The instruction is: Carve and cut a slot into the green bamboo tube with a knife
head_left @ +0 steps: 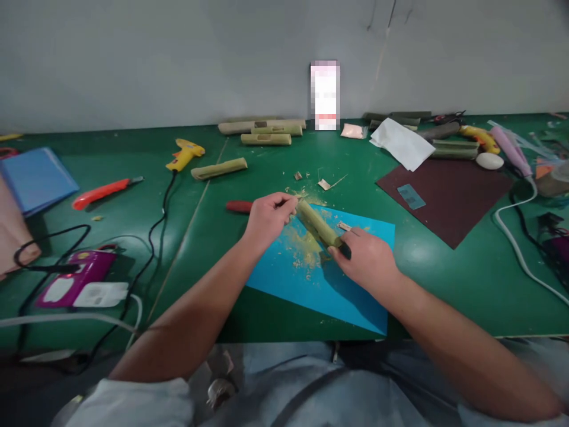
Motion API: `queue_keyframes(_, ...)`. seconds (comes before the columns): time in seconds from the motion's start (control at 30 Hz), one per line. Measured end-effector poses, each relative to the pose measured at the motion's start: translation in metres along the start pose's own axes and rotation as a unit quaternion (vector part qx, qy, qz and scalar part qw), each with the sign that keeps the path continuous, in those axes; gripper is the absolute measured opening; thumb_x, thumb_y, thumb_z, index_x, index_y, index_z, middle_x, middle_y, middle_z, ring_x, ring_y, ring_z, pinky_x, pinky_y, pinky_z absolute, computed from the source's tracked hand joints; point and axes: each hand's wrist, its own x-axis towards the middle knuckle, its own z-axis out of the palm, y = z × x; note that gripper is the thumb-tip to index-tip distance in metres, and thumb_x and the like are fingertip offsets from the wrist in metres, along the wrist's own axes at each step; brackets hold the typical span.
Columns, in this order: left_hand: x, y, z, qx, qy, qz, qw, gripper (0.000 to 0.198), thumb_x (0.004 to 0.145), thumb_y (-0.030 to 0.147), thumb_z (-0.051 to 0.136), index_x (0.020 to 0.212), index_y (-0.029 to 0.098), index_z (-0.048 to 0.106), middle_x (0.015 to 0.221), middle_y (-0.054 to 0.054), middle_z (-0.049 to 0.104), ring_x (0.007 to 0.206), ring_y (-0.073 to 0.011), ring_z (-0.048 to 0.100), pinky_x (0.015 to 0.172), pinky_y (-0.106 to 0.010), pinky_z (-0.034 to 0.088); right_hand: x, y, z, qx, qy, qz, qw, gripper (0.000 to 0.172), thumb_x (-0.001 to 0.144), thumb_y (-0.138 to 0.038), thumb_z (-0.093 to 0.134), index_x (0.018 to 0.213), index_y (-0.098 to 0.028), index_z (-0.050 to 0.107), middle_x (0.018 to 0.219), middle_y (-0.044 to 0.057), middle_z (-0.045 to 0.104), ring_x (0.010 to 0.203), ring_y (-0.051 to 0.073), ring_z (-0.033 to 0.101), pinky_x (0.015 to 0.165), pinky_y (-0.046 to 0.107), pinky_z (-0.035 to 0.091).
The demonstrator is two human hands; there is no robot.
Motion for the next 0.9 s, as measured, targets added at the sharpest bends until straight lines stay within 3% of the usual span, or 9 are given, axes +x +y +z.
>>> queue_keyframes(0.17, -0.003, 0.005, 0.000, -0.090, 0.000, -0.031, 0.995, 0.020, 0.082, 0.033, 0.072, 0.073, 0.016, 0.068, 0.062, 0.000, 0.059, 0.047, -0.0056, 0.044, 0.046, -0.020, 0.035, 0.000, 0.001, 0.001, 0.006, 0.002, 0.002, 1.000, 0.029, 0.097, -0.046, 0.057, 0.092, -0.020, 0.070, 0.098, 0.007, 0.071, 0.082, 0.019, 0.066, 0.062, 0.033, 0.039)
queue_keyframes(0.37, -0.003, 0.000, -0.002, -0.065, -0.027, -0.029, 0.997, 0.021, 0.088, 0.036, 0.068, 0.085, 0.015, 0.073, 0.063, -0.001, 0.061, 0.044, -0.0059, 0.042, 0.042, -0.021, 0.031, 0.000, 0.001, 0.000, 0.008, 0.005, 0.000, 1.000, 0.029, 0.097, -0.045, 0.058, 0.091, -0.019, 0.070, 0.098, 0.007, 0.072, 0.083, 0.020, 0.067, 0.063, 0.033, 0.040)
queue_keyframes(0.43, -0.004, -0.002, -0.003, -0.016, -0.026, 0.014, 0.999, 0.021, 0.090, 0.034, 0.066, 0.090, 0.015, 0.075, 0.063, -0.001, 0.061, 0.046, -0.0072, 0.044, 0.044, -0.021, 0.034, 0.000, 0.000, -0.001, 0.012, 0.003, 0.000, 1.000, 0.028, 0.096, -0.045, 0.058, 0.092, -0.020, 0.070, 0.098, 0.007, 0.072, 0.084, 0.021, 0.067, 0.064, 0.033, 0.041)
queue_keyframes(0.5, -0.003, -0.005, -0.004, 0.067, -0.021, 0.105, 0.992, 0.020, 0.092, 0.032, 0.064, 0.095, 0.017, 0.077, 0.070, -0.002, 0.066, 0.057, -0.0105, 0.054, 0.054, -0.023, 0.045, 0.000, 0.000, -0.002, 0.015, 0.003, 0.003, 1.000, 0.028, 0.096, -0.045, 0.058, 0.091, -0.020, 0.070, 0.098, 0.007, 0.072, 0.085, 0.021, 0.068, 0.064, 0.033, 0.041)
queue_keyframes(0.6, -0.002, -0.009, -0.007, 0.183, -0.027, 0.235, 0.954, 0.021, 0.096, 0.029, 0.060, 0.102, 0.020, 0.078, 0.088, -0.004, 0.071, 0.082, -0.0157, 0.065, 0.078, -0.030, 0.054, 0.000, 0.000, -0.002, 0.019, 0.003, 0.008, 1.000, 0.028, 0.096, -0.045, 0.059, 0.090, -0.020, 0.071, 0.098, 0.007, 0.073, 0.085, 0.021, 0.068, 0.063, 0.033, 0.042)
queue_keyframes(0.77, -0.005, -0.014, -0.007, 0.248, -0.043, 0.270, 0.929, 0.020, 0.097, 0.027, 0.059, 0.100, 0.019, 0.078, 0.091, -0.006, 0.069, 0.086, -0.0177, 0.066, 0.082, -0.032, 0.054, 0.001, 0.000, -0.002, 0.023, 0.002, 0.005, 1.000, 0.027, 0.095, -0.043, 0.060, 0.091, -0.020, 0.071, 0.097, 0.007, 0.072, 0.086, 0.021, 0.068, 0.065, 0.033, 0.043)
queue_keyframes(0.9, -0.010, -0.014, -0.001, 0.244, -0.098, 0.304, 0.916, 0.022, 0.100, 0.026, 0.057, 0.101, 0.017, 0.076, 0.093, -0.007, 0.070, 0.087, -0.0175, 0.067, 0.083, -0.031, 0.054, 0.000, 0.000, -0.001, 0.023, 0.001, 0.005, 1.000, 0.027, 0.096, -0.043, 0.060, 0.089, -0.019, 0.071, 0.096, 0.007, 0.071, 0.084, 0.020, 0.067, 0.063, 0.033, 0.042)
